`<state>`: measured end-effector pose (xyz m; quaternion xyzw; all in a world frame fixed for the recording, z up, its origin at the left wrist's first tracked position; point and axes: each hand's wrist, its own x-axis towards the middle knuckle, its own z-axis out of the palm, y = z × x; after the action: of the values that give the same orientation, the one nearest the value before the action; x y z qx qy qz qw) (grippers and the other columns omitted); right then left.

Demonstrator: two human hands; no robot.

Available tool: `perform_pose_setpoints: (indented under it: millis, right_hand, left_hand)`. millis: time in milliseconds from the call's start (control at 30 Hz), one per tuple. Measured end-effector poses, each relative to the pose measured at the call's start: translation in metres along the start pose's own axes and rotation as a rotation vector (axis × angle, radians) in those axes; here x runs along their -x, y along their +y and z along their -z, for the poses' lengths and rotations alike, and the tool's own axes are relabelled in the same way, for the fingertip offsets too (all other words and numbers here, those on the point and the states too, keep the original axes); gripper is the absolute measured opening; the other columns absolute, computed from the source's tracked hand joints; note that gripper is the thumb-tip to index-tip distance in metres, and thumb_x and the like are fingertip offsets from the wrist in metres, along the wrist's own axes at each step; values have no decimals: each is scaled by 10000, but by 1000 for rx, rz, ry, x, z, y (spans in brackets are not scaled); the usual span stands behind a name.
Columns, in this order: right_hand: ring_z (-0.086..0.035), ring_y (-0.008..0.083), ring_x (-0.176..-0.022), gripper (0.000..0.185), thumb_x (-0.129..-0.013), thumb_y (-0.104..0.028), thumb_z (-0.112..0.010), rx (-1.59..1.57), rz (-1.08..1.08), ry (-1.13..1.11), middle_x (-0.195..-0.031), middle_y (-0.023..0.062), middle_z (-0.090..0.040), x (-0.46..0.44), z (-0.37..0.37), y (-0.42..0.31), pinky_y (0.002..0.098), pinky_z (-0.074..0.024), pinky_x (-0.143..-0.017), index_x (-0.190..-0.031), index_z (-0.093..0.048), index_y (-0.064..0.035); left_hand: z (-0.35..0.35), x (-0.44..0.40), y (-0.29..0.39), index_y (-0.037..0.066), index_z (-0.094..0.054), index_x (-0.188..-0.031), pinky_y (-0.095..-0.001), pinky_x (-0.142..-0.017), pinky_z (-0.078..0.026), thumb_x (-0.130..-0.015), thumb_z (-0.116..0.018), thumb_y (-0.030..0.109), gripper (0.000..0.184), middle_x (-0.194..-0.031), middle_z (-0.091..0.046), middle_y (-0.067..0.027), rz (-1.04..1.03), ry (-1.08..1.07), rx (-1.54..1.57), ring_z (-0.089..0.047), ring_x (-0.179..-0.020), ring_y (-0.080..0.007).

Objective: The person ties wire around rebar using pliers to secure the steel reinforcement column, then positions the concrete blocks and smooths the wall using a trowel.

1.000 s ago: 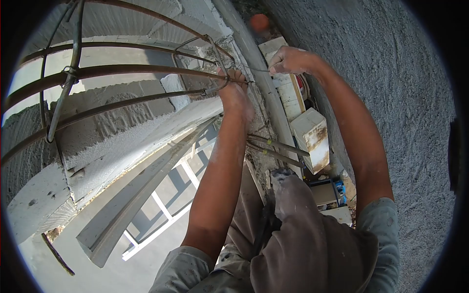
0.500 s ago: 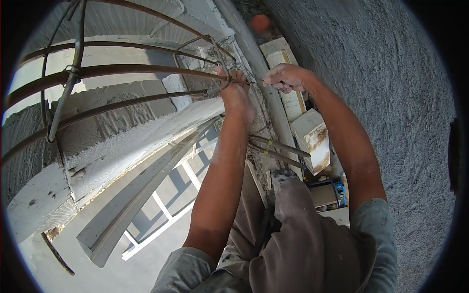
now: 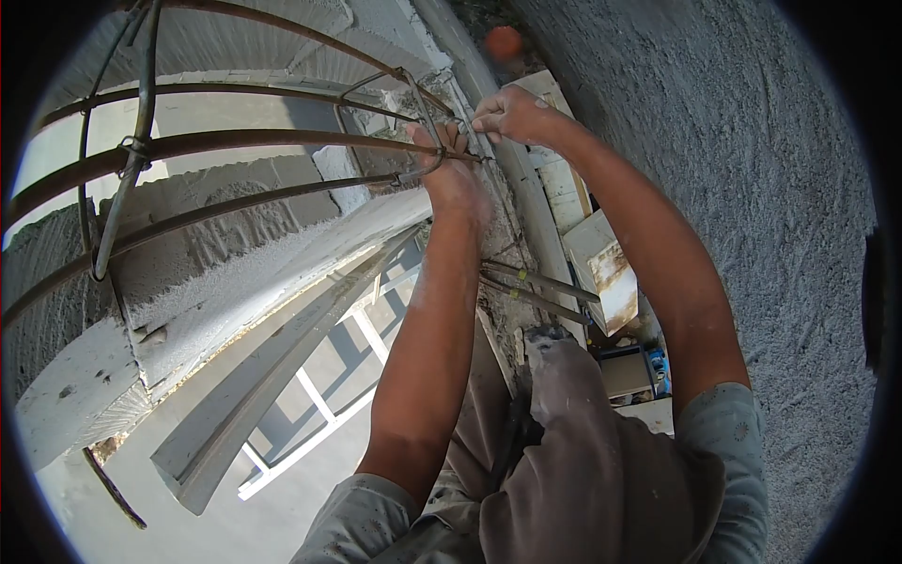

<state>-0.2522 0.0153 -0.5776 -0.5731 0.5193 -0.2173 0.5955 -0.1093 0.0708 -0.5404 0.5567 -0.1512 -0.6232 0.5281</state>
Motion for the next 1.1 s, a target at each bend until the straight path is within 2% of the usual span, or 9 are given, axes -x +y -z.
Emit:
perform_pose_setpoints:
  millis: [33,167,267,367,567,667,933,1033,1100]
  right_hand:
    - [-493,102,-632,206,-920,-216,-655,-31,10,37,-701,-4,-604,1,-5,4,299,-420,-624,-862,-720,-30]
    - [-525,92,-690,177,-911,-182,-667,-217,-40,71,-750,23,-633,5,-11,7,306,-448,-678,-989,-732,-36]
    - [-626,166,-800,235,-854,-166,-702,-147,90,230,-874,78,-713,-3,-22,29,313,-495,-777,-1067,-728,-71]
    - [-580,142,-771,366,-872,-62,-677,-122,114,365,-806,37,-646,1,-32,17,318,-492,-756,-1233,-632,-35]
    - [-576,253,-735,671,-814,83,-584,216,276,195,-844,117,-603,13,-16,-18,337,-500,-778,-1438,-448,-125]
    - [-636,379,-998,702,-784,92,-540,438,313,73,-1076,173,-670,4,-5,-32,438,-520,-847,-1418,-468,-201]
    - [-623,397,-1040,558,-785,66,-576,772,287,68,-1150,225,-614,-1,-3,-42,472,-513,-864,-1318,-534,-95]
    - [-627,409,-1017,446,-813,31,-568,833,334,169,-1222,236,-551,3,-8,-35,488,-519,-843,-1250,-560,-55]
    - [-631,414,-999,377,-831,6,-560,863,323,234,-1249,235,-514,8,-10,-38,496,-522,-831,-1204,-578,-46]
  left_hand:
    - [-3,2,2,-68,-240,-1487,-304,-972,-323,-916,-353,727,985,-1299,-453,-94,-12,2,-63,-422,-1088,-192]
    - [-3,-7,-1,-50,-242,-1495,-290,-850,-317,-896,-373,721,985,-1304,-436,-61,-49,-61,-5,-398,-1027,-165]
    - [-2,-14,-1,-18,-230,-1513,-275,-821,-298,-889,-379,705,967,-1345,-415,-41,-38,-72,33,-377,-1014,-156]
    - [-3,-16,-3,18,-234,-1525,-264,-823,-293,-883,-379,703,950,-1384,-397,-13,-68,-81,46,-365,-999,-149]
    - [1,-18,2,70,-285,-1519,-264,-790,-286,-887,-394,691,893,-1430,-383,49,-20,-154,-21,-357,-964,-136]
    - [0,-17,6,92,-344,-1493,-273,-780,-278,-888,-406,683,848,-1408,-423,67,-13,-169,-37,-364,-953,-136]
    - [-13,-7,6,119,-527,-1330,-298,-799,-322,-890,-529,590,644,-1230,-558,28,-62,-9,56,-451,-943,-129]
    - [-5,-13,5,145,-386,-1456,-324,-821,-282,-896,-461,625,742,-1508,-396,46,-44,-125,-20,-397,-1017,-163]
    - [-4,-15,3,133,-363,-1462,-328,-839,-283,-901,-454,637,759,-1519,-378,20,-46,-125,-38,-398,-1057,-171]
